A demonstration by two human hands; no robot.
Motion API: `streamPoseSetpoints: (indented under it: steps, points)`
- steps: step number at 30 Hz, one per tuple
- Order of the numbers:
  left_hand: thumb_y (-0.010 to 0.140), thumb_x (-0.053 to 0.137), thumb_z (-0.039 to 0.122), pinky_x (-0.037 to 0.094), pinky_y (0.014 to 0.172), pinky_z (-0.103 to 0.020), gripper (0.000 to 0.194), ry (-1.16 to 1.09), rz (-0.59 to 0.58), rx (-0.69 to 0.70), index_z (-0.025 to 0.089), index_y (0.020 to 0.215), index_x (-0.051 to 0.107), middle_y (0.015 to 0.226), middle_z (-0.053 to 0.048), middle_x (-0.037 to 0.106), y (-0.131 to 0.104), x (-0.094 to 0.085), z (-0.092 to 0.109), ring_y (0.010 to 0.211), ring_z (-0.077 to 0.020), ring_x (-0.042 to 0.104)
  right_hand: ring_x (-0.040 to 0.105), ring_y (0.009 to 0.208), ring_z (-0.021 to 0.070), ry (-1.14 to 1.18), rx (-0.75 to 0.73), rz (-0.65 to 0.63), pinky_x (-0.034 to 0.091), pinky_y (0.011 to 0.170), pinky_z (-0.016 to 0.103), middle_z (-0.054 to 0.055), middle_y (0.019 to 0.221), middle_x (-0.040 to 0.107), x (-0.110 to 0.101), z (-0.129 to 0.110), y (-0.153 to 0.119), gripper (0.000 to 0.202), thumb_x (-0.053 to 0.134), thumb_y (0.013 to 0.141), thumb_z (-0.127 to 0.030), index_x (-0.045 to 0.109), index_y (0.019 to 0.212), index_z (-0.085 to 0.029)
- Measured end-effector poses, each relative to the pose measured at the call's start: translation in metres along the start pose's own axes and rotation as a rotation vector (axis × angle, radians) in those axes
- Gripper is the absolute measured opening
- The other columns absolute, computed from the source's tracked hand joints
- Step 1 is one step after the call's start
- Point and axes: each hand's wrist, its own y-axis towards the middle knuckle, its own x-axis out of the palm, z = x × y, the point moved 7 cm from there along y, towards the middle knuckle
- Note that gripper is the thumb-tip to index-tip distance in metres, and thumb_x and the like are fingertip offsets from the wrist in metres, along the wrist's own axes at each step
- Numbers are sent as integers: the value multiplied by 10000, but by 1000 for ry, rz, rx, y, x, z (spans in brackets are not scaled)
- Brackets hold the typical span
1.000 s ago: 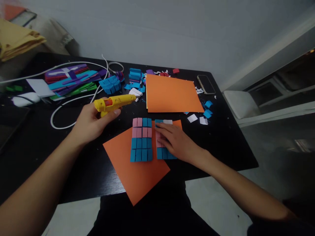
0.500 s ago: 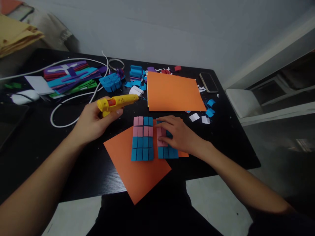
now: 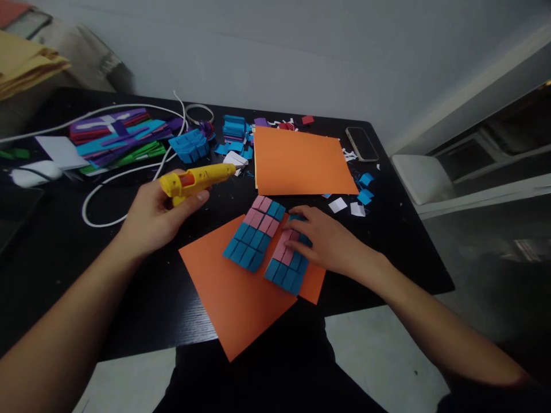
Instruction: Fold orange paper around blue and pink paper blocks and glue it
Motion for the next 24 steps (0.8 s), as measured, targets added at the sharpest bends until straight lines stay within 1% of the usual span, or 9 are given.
streamPoseSetpoints:
  steps: [3, 6, 8, 13, 15, 17, 19, 22, 24]
  points:
    - [776, 774, 500, 492, 670, -333, 407, -38, 10, 28, 209, 1059, 741, 941, -56, 736, 1, -1, 1, 793, -214, 663, 652, 1217, 351, -39, 19, -19, 621, 951, 530, 182, 1438, 586, -1, -1, -19, 308, 554, 1059, -294, 732, 1289, -192]
    - [800, 772, 477, 480, 654, -321, 373, -36, 26, 52, 211, 1060, 748, 946, -55, 731, 2, -2, 1, 769, -194, 648, 645, 1237, 329, -31, 8, -22, 635, 945, 490, 164, 1429, 586, 0, -1, -36, 310, 561, 1058, -277, 708, 1325, -218]
    - [805, 775, 455, 472, 644, -316, 349, -35, 36, 62, 213, 1055, 751, 937, -53, 731, 2, -3, 0, 741, -181, 633, 658, 1204, 320, -50, 26, -32, 647, 909, 471, 156, 1388, 611, 3, 0, -45, 309, 565, 1058, -279, 697, 1331, -216]
    - [818, 781, 426, 463, 635, -301, 320, -58, 45, 75, 215, 1058, 758, 940, -51, 730, 2, -3, -1, 736, -171, 620, 706, 1023, 325, -235, 106, -8, 658, 750, 463, 183, 1220, 687, 9, -5, -58, 351, 530, 1060, -241, 623, 1383, -140]
    - [820, 783, 428, 461, 641, -295, 350, -71, 35, 56, 212, 1094, 755, 972, -57, 734, 2, -2, -1, 769, -178, 628, 713, 943, 308, -264, 152, 34, 652, 707, 442, 186, 1140, 702, 11, -11, -60, 323, 499, 1071, -253, 631, 1332, -116]
    - [820, 783, 436, 453, 641, -290, 376, -76, 21, 28, 202, 1113, 750, 975, -59, 732, 2, 0, -1, 776, -177, 622, 709, 876, 285, -238, 201, 75, 644, 680, 416, 175, 1054, 698, 13, -19, -62, 270, 491, 1077, -277, 670, 1193, -112]
    - [823, 779, 443, 449, 640, -288, 373, -71, 12, 20, 193, 1099, 750, 955, -55, 726, 1, 1, 0, 763, -170, 608, 702, 834, 264, -170, 237, 84, 632, 644, 386, 164, 1013, 679, 16, -29, -63, 269, 493, 1080, -300, 675, 1128, -109]
    - [833, 770, 439, 447, 634, -282, 357, -56, 7, 34, 189, 1086, 752, 929, -47, 715, 1, 2, 2, 743, -159, 588, 688, 765, 220, -11, 200, 86, 605, 590, 343, 140, 1016, 677, 19, -46, -59, 272, 488, 1085, -324, 674, 1119, -128]
    - [837, 764, 429, 451, 635, -277, 359, -52, 3, 35, 185, 1100, 752, 943, -49, 716, 1, 2, 3, 750, -158, 587, 684, 741, 201, 69, 162, 123, 589, 587, 322, 113, 982, 687, 15, -50, -54, 242, 501, 1079, -298, 686, 1078, -141]
